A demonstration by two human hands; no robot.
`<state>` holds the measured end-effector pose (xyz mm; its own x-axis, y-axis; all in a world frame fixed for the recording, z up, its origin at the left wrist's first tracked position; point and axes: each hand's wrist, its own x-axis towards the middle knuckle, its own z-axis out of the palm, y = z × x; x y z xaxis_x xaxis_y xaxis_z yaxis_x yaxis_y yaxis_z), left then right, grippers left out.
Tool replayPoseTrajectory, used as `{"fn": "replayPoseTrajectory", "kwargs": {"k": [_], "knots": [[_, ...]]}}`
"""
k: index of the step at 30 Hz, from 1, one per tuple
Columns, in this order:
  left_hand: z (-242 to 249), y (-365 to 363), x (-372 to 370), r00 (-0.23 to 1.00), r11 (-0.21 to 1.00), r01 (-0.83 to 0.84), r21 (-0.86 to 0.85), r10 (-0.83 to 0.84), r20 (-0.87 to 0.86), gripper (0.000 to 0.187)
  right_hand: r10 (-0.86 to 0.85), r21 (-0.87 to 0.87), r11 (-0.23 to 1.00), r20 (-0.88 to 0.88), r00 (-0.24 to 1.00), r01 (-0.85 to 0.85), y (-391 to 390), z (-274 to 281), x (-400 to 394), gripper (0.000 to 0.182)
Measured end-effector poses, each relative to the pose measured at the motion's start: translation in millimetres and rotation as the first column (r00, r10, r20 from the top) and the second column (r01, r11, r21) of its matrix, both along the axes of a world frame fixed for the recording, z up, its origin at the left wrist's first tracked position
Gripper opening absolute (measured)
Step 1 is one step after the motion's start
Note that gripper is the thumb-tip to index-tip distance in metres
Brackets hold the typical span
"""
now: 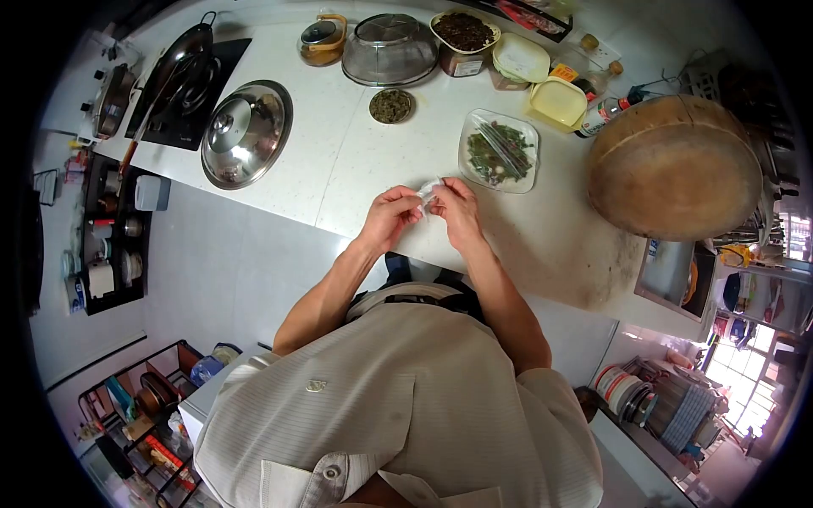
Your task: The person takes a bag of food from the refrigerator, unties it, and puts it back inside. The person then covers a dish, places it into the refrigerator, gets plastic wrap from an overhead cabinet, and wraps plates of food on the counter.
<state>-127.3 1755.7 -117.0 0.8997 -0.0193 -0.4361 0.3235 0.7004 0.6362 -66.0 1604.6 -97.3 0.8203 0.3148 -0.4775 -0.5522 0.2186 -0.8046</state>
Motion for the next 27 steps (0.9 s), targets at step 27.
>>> {"fn": "replayPoseTrajectory", "kwargs": {"k": [27], "knots": [[1.5, 44.1, 25.4, 0.901, 0.916, -0.39, 0.096, 0.401, -0.164, 0.011, 0.567, -0.797, 0.565, 0.563, 0.602, 0.214, -5.5, -23.7, 12.1, 0.017]]}}
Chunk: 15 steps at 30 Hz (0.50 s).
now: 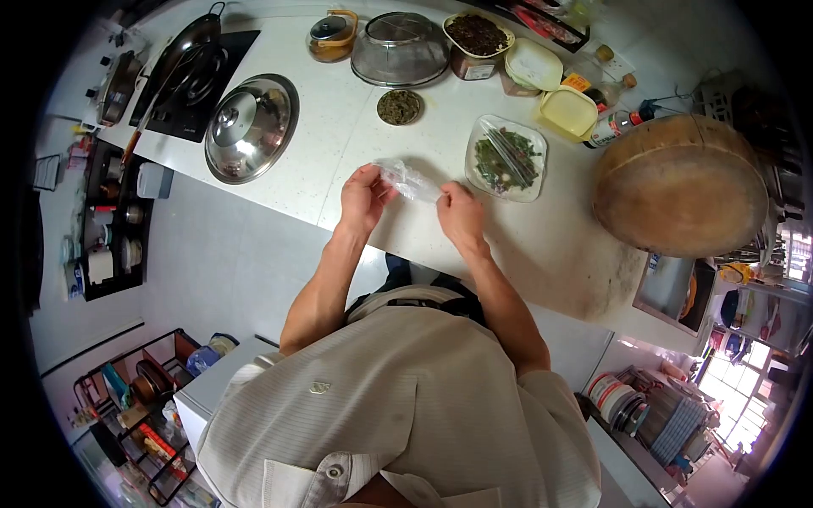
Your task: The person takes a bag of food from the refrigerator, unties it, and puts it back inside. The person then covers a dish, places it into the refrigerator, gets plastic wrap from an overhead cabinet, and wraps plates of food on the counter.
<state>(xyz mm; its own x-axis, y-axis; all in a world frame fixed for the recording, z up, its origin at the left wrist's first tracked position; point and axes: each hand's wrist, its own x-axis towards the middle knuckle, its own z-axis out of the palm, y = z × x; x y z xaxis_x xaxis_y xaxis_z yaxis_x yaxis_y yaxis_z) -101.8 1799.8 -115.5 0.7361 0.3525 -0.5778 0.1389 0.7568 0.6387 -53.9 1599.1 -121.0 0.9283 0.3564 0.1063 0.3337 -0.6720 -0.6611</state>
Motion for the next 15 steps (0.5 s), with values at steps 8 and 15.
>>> {"fn": "replayPoseTrajectory", "kwargs": {"k": [8, 15], "knots": [[-3.2, 19.8, -5.2, 0.978, 0.928, 0.107, -0.357, -0.035, 0.205, 0.008, 0.139, 0.545, 0.51, -0.815, 0.562, 0.665, 4.8, 0.3, 21.0, 0.014], [-4.1, 42.7, -6.7, 0.874, 0.903, 0.429, -0.022, -0.409, 0.264, 0.012, 0.532, 0.551, 0.23, -0.762, 0.37, 0.803, 20.3, 9.0, 38.2, 0.012]]}}
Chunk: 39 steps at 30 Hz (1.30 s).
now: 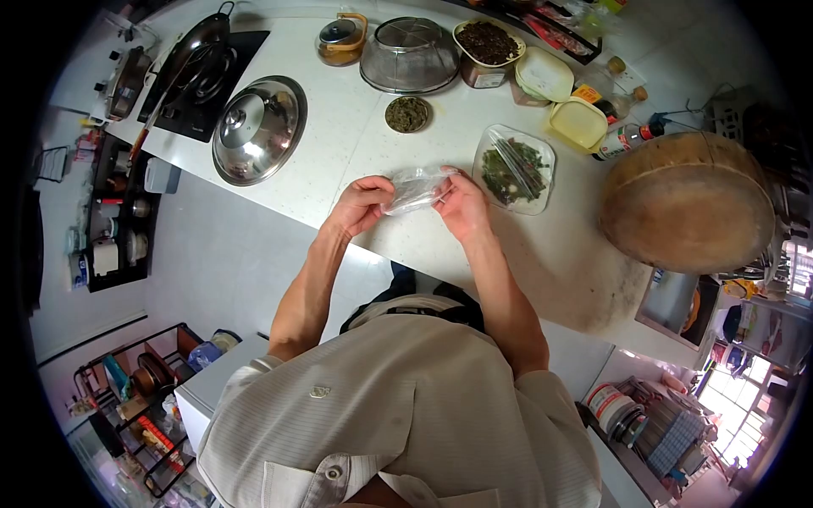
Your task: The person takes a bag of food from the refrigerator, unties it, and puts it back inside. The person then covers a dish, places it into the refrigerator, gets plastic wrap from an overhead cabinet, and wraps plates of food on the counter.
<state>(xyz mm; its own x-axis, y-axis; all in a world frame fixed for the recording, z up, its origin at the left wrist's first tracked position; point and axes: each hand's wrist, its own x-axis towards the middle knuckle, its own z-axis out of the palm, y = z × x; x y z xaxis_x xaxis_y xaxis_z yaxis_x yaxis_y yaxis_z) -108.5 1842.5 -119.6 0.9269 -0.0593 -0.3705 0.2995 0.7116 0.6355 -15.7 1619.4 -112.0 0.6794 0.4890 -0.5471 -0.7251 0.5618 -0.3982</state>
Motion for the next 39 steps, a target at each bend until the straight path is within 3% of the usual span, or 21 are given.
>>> {"fn": "replayPoseTrajectory", "kwargs": {"k": [2, 3, 4, 5, 6, 7, 8, 9, 10, 11, 13, 15, 16, 18, 23, 25, 27, 29, 31, 35, 39], "knots": [[-0.5, 3.2, 3.5, 0.996, 0.99, 0.085, 0.115, -0.083, -0.025, 0.015, 0.005, -0.018, 1.0, 0.036, 0.999, -0.005, 5.3, -2.2, 0.2, 0.009], [5.1, 1.3, 6.5, 0.996, 0.949, 0.092, 0.303, -0.083, -0.043, 0.017, 0.007, -0.018, 1.0, 0.035, 0.999, -0.006, 4.8, -3.9, -0.4, 0.009], [8.7, 0.3, 10.1, 0.995, 0.871, 0.095, 0.482, -0.078, -0.057, 0.019, 0.069, -0.049, 0.997, 0.158, 0.985, -0.062, 5.7, -5.6, 0.3, 0.009], [8.0, -2.5, 12.2, 0.996, 0.87, 0.091, 0.485, -0.074, -0.054, 0.019, 0.131, -0.086, 0.99, 0.276, 0.952, -0.111, 7.2, -6.8, 0.2, 0.01], [6.3, -7.1, 14.4, 1.0, 0.782, 0.009, 0.623, -0.003, -0.012, 0.021, 0.132, -0.084, 0.99, 0.28, 0.951, -0.113, 9.2, -7.5, -0.3, 0.01], [5.0, -8.9, 17.2, 0.997, 0.669, -0.074, 0.739, 0.062, 0.044, 0.025, 0.277, -0.273, 0.948, 0.441, 0.854, -0.167, 11.2, -8.2, -0.6, 0.013], [4.0, -7.8, 19.8, 0.997, 0.669, -0.079, 0.74, 0.063, 0.049, 0.025, 0.431, -0.459, 0.872, 0.552, 0.713, -0.172, 12.4, -8.6, 0.0, 0.016], [3.8, -6.2, 22.7, 0.991, 0.454, -0.132, 0.881, 0.071, 0.112, 0.032, 0.431, -0.458, 0.872, 0.557, 0.71, -0.17, 14.3, -4.5, 1.3, 0.016], [3.4, -4.6, 25.3, 0.983, 0.209, -0.184, 0.96, 0.064, 0.174, 0.04, 0.627, -0.681, 0.719, 0.55, 0.551, -0.138, 15.9, -0.5, 3.0, 0.019], [1.6, -3.7, 29.8, 0.982, 0.207, -0.189, 0.96, 0.066, 0.179, 0.04, 0.796, -0.85, 0.524, 0.467, 0.384, -0.051, 18.0, 3.4, 6.0, 0.023], [-5.0, -2.8, 41.5, 0.966, 0.058, -0.256, 0.965, 0.045, 0.254, 0.06, 0.84, -0.892, 0.449, 0.441, 0.315, 0.051, 24.5, 4.4, 14.2, 0.026], [-10.7, 1.4, 55.4, 0.964, 0.04, -0.262, 0.964, 0.065, 0.259, 0.067, 0.793, -0.859, 0.436, 0.508, 0.337, 0.269, 36.2, -5.0, 30.1, 0.033], [-13.4, 4.0, 62.2, 0.962, 0.025, -0.263, 0.964, 0.082, 0.261, 0.074, 0.792, -0.857, 0.437, 0.51, 0.335, 0.272, 41.7, -0.8, 37.8, 0.033], [-19.5, 9.3, 75.7, 0.962, 0.033, -0.263, 0.964, 0.081, 0.259, 0.076, 0.865, -0.905, 0.256, 0.372, 0.338, 0.34, 52.7, 9.8, 54.5, 0.046], [-32.2, 28.6, 104.9, 0.951, -0.013, -0.303, 0.953, 0.056, 0.303, 0.08, 0.868, -0.918, 0.229, 0.343, 0.36, 0.323, 78.0, -12.8, 98.1, 0.056], [-22.1, 34.5, 113.9, 0.984, 0.146, -0.176, 0.973, 0.027, 0.174, 0.082, 0.868, -0.911, 0.209, 0.34, 0.362, 0.355, 87.2, -10.9, 104.0, 0.058], [-36.7, 36.1, 124.7, 0.975, 0.153, -0.222, 0.963, 0.039, 0.218, 0.083, 0.88, -0.915, 0.141, 0.29, 0.376, 0.377, 94.4, -9.1, 108.7, 0.061], [-49.3, 38.4, 133.5, 0.963, 0.157, -0.268, 0.951, 0.052, 0.263, 0.084, 0.871, -0.92, 0.181, 0.313, 0.377, 0.346, 97.9, -12.5, 116.6, 0.062], [-40.8, 38.6, 134.7, 0.989, 0.417, -0.149, 0.897, 0.059, 0.137, 0.087, 0.863, -0.924, 0.221, 0.334, 0.378, 0.311, 99.3, -20.2, 123.3, 0.063], [-58.3, 38.0, 133.7, 0.984, 0.295, -0.175, 0.939, 0.088, 0.156, 0.088, 0.84, -0.925, 0.296, 0.371, 0.396, 0.239, 95.7, -18.8, 120.4, 0.064], [-43.2, 31.1, 108.2, 0.994, 0.535, -0.096, 0.839, 0.086, 0.059, 0.088, 0.857, -0.952, 0.27, 0.306, 0.415, 0.144, 85.9, -12.7, 101.1, 0.062]]}}
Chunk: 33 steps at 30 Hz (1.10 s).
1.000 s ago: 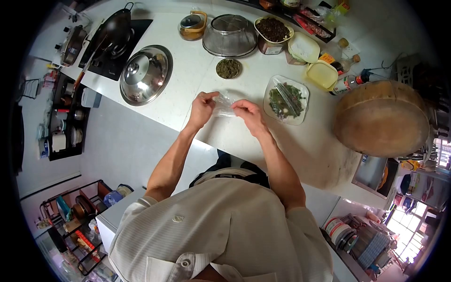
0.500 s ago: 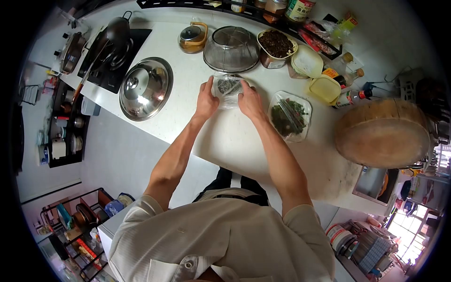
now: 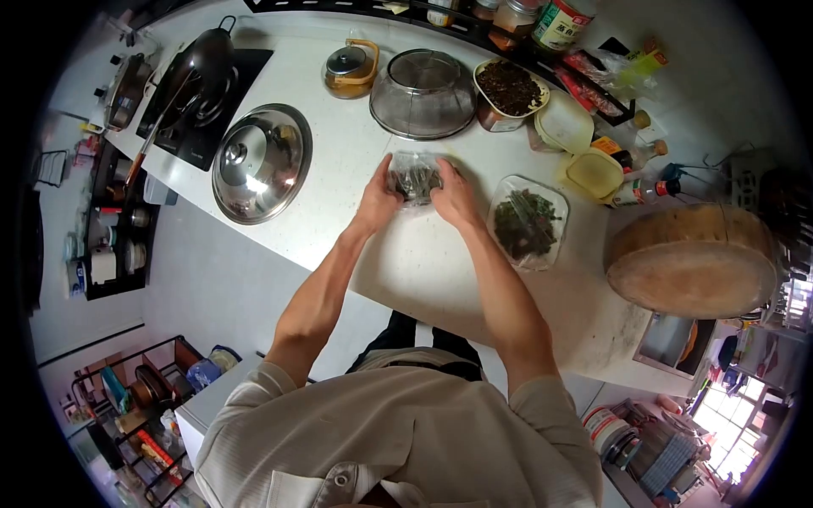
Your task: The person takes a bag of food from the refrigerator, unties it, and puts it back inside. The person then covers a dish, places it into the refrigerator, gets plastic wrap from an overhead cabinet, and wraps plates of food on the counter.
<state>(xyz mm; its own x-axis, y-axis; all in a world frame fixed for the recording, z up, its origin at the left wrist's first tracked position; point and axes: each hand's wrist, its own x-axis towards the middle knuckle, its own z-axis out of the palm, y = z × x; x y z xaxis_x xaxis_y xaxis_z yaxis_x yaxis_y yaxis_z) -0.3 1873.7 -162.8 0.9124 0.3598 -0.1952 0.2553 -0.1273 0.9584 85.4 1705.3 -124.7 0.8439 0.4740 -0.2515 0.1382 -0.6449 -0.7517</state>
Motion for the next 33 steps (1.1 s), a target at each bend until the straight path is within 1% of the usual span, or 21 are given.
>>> {"fn": "replayPoseTrajectory", "kwargs": {"k": [1, 2, 4, 5, 6, 7, 9, 11, 13, 14, 15, 17, 18, 19, 20, 22, 23, 26, 28, 30, 33], "knots": [[2.7, -2.3, -5.6, 0.998, 0.995, 0.014, -0.102, -0.02, -0.065, 0.088, 0.0, -0.001, 1.0, -0.006, 1.0, 0.0, -4.0, -6.9, -0.9, 0.062], [3.8, -3.2, -9.9, 0.997, 0.995, 0.013, -0.103, -0.021, -0.072, 0.088, 0.015, 0.003, 1.0, -0.04, 0.999, -0.015, -9.9, -18.2, -2.2, 0.063], [5.0, -1.9, -17.6, 0.987, 0.96, 0.031, -0.279, -0.072, -0.14, 0.087, 0.031, 0.009, 1.0, -0.079, 0.996, -0.03, -13.8, -13.5, -7.0, 0.064], [0.1, -0.8, -19.5, 0.987, 0.96, 0.031, -0.277, -0.073, -0.143, 0.087, 0.025, 0.045, 0.999, -0.219, 0.975, -0.015, -17.5, -9.7, -7.4, 0.065], [-4.4, -1.0, -22.6, 0.99, 0.946, 0.035, -0.324, -0.077, -0.116, 0.087, 0.022, 0.078, 0.997, -0.358, 0.933, 0.006, -19.9, -2.2, -11.0, 0.066], [-8.8, -1.5, -25.1, 0.993, 0.928, 0.04, -0.369, -0.078, -0.087, 0.087, 0.022, 0.078, 0.997, -0.362, 0.932, 0.007, -22.5, 0.4, -13.8, 0.066], [-8.1, -2.7, -30.6, 0.992, 0.916, 0.046, -0.398, -0.089, -0.091, 0.085, 0.007, 0.151, 0.986, -0.478, 0.878, 0.074, -27.7, 3.4, -19.7, 0.068], [2.5, -4.3, -32.4, 0.991, 0.905, 0.054, -0.423, -0.1, -0.088, 0.083, -0.012, 0.17, 0.979, -0.493, 0.87, 0.11, -31.6, 0.3, -25.9, 0.069], [15.5, -9.4, -36.9, 0.982, 0.883, 0.034, -0.469, -0.116, -0.147, 0.077, -0.036, 0.186, 0.971, -0.511, 0.859, 0.151, -39.2, -17.3, -32.8, 0.069], [19.9, -12.3, -38.6, 0.982, 0.883, 0.037, -0.468, -0.118, -0.146, 0.077, -0.012, 0.326, 0.916, -0.565, 0.825, 0.236, -43.5, -35.6, -33.8, 0.071], [24.2, -15.9, -41.6, 0.986, 0.863, 0.017, -0.505, -0.098, -0.135, 0.073, 0.021, 0.45, 0.832, -0.61, 0.792, 0.325, -45.5, -37.5, -34.9, 0.073], [25.5, -21.5, -41.0, 0.99, 0.84, 0.023, -0.542, -0.095, -0.104, 0.069, 0.014, 0.45, 0.821, -0.632, 0.775, 0.352, -50.0, -39.8, -35.2, 0.073], [19.6, -20.9, -45.3, 0.995, 0.784, 0.038, -0.62, -0.088, -0.05, 0.067, 0.014, 0.442, 0.813, -0.664, 0.748, 0.378, -51.1, -36.5, -39.9, 0.073], [20.1, -21.7, -48.1, 0.997, 0.721, 0.056, -0.691, -0.076, 0.001, 0.065, 0.003, 0.43, 0.827, -0.649, 0.761, 0.363, -52.8, -33.4, -44.1, 0.072], [20.1, -23.5, -50.6, 0.996, 0.721, 0.069, -0.689, -0.088, 0.008, 0.065, -0.005, 0.434, 0.822, -0.643, 0.766, 0.369, -55.8, -30.7, -45.4, 0.072], [28.2, -27.8, -56.9, 0.999, 0.624, 0.003, -0.781, -0.038, -0.027, 0.066, 0.097, 0.54, 0.707, -0.714, 0.694, 0.456, -61.8, -30.7, -49.7, 0.07], [31.6, -29.3, -57.3, 0.999, 0.625, 0.006, -0.781, -0.04, -0.025, 0.066, 0.127, 0.56, 0.702, -0.706, 0.696, 0.44, -66.5, -31.1, -51.0, 0.069], [42.0, -33.7, -62.5, 0.997, 0.583, 0.049, -0.811, -0.075, 0.006, 0.066, 0.095, 0.585, 0.661, -0.686, 0.721, 0.469, -70.9, -10.3, -59.1, 0.069], [47.3, -38.5, -62.1, 0.999, 0.462, 0.039, -0.886, -0.047, 0.019, 0.069, 0.125, 0.608, 0.652, -0.676, 0.727, 0.454, -81.0, -9.7, -60.0, 0.069], [50.1, -42.3, -63.9, 0.998, 0.452, 0.056, -0.89, -0.056, 0.035, 0.069, 0.151, 0.632, 0.639, -0.662, 0.734, 0.438, -88.8, -5.9, -62.4, 0.068], [54.5, -51.0, -67.7, 0.997, 0.431, 0.075, -0.899, -0.057, 0.055, 0.069, 0.153, 0.614, 0.679, -0.655, 0.74, 0.402, -98.8, 4.7, -68.3, 0.067]]}}
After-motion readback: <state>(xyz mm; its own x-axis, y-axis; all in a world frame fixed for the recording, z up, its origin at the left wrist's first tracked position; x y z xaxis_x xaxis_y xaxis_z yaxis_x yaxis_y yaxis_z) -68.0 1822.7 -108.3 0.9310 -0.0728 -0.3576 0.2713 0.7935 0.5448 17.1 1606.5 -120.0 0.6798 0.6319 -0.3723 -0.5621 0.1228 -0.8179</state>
